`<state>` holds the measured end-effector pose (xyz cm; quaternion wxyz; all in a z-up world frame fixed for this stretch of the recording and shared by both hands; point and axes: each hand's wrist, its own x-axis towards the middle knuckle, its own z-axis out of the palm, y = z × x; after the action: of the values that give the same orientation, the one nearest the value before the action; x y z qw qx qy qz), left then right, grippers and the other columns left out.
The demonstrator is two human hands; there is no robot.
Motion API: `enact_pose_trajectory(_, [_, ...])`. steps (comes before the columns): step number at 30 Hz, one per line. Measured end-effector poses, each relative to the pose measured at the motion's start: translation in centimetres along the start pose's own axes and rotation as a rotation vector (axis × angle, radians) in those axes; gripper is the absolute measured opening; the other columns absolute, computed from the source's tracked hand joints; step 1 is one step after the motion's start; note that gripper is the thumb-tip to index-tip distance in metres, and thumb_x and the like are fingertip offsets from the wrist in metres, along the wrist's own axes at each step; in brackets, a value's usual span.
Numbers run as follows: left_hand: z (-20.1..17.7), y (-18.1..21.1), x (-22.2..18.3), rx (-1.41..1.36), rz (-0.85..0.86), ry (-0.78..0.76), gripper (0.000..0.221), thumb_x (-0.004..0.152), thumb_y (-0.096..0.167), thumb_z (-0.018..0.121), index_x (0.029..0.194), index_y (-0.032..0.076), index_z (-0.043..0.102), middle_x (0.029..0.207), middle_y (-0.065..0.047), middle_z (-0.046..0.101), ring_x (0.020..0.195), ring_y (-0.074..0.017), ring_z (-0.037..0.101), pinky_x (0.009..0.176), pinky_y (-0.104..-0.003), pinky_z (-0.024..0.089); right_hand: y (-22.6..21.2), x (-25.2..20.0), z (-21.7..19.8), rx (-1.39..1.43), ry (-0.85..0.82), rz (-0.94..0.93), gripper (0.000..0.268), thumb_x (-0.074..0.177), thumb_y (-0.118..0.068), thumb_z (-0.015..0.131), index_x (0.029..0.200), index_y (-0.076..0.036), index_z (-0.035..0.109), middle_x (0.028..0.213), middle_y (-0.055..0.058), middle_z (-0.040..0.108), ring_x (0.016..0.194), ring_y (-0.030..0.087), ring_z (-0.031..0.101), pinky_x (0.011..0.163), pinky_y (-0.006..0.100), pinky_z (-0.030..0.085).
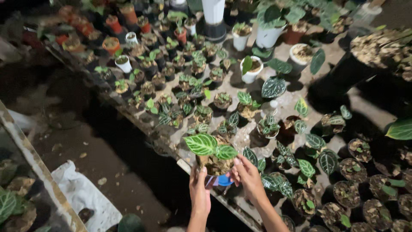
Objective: The person wipes the leaves of small potted plants with a purple cloth. They pick up individual pots from a table, wipe the leaves, and then place the pots onto a lower shelf among many similar plants.
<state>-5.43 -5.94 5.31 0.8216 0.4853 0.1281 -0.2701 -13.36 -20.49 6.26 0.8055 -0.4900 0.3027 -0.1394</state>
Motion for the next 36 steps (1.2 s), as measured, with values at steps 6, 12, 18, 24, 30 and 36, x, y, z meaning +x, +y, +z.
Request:
enact_pose_trajectory(6, [2.1,-1.0,-1.7,-0.045,0.030,-0.113,0.054,0.093,0.018,0.066,0.144,0.007,0.054,0.119,-0.005,0.067,0.102,-0.0156,0.067,0.081,-0.034,0.060,-1.2,-1.2,-2.7,0.088,0.095,0.068,0.043,0.098,-0.025,0.059,0.134,-0.002,0.059,0.070,0.002,0.059,0.065,0.014,0.066,0.055,0.025,0.049])
enact_pose_trajectory(12, [2.4,-4.1,-1.7,-0.008,-0.056,-0.142,0.047,0.094,0.022,0.068,0.136,0.001,0.062,0.118,-0.008,0.072,0.101,-0.0190,0.070,0.077,-0.035,0.060,-1.6,-2.9,-5.5,0.055,0.143,0.016,0.047,0.099,-0.028,0.060,0.136,0.000,0.062,0.072,0.007,0.068,0.058,0.013,0.061,0.053,0.024,0.044])
enact_pose_trajectory(18, [2.6,-7.3,-1.4,0.096,-0.129,-0.065,0.060,0.085,0.025,0.073,0.143,0.022,0.058,0.115,-0.005,0.073,0.095,-0.0177,0.067,0.076,-0.035,0.056,-1.6,-4.5,-8.1,0.016,0.233,0.026,0.054,0.095,-0.027,0.063,0.144,-0.005,0.056,0.073,0.009,0.070,0.057,0.014,0.061,0.051,0.025,0.041])
enact_pose_trajectory(24, [2.9,-8.1,-0.5,0.204,-0.277,-0.063,0.070,0.083,0.027,0.075,0.148,0.027,0.049,0.116,-0.008,0.075,0.098,-0.0201,0.071,0.081,-0.040,0.059,-0.8,-5.0,-10.3,0.092,0.343,0.129,0.054,0.096,-0.025,0.062,0.145,-0.008,0.052,0.072,0.018,0.073,0.054,0.018,0.058,0.047,0.030,0.041])
enact_pose_trajectory(30, [2.2,-10.3,2.0,0.220,-0.354,-0.092,0.065,0.085,0.024,0.077,0.145,0.022,0.053,0.121,-0.006,0.073,0.102,-0.0201,0.072,0.081,-0.043,0.059,4.1,-3.9,-13.5,0.061,0.351,-0.069,0.051,0.095,-0.024,0.063,0.141,-0.002,0.061,0.067,0.012,0.068,0.047,0.018,0.058,0.040,0.032,0.043])
enact_pose_trajectory(36, [1.8,-13.9,3.8,0.149,-0.255,-0.236,0.056,0.082,0.012,0.075,0.135,0.005,0.060,0.107,-0.017,0.078,0.093,-0.0231,0.074,0.080,-0.039,0.058,7.5,-3.7,-16.5,0.179,0.430,0.057,0.048,0.097,-0.026,0.064,0.143,-0.012,0.057,0.071,0.021,0.073,0.048,0.025,0.064,0.042,0.035,0.044])
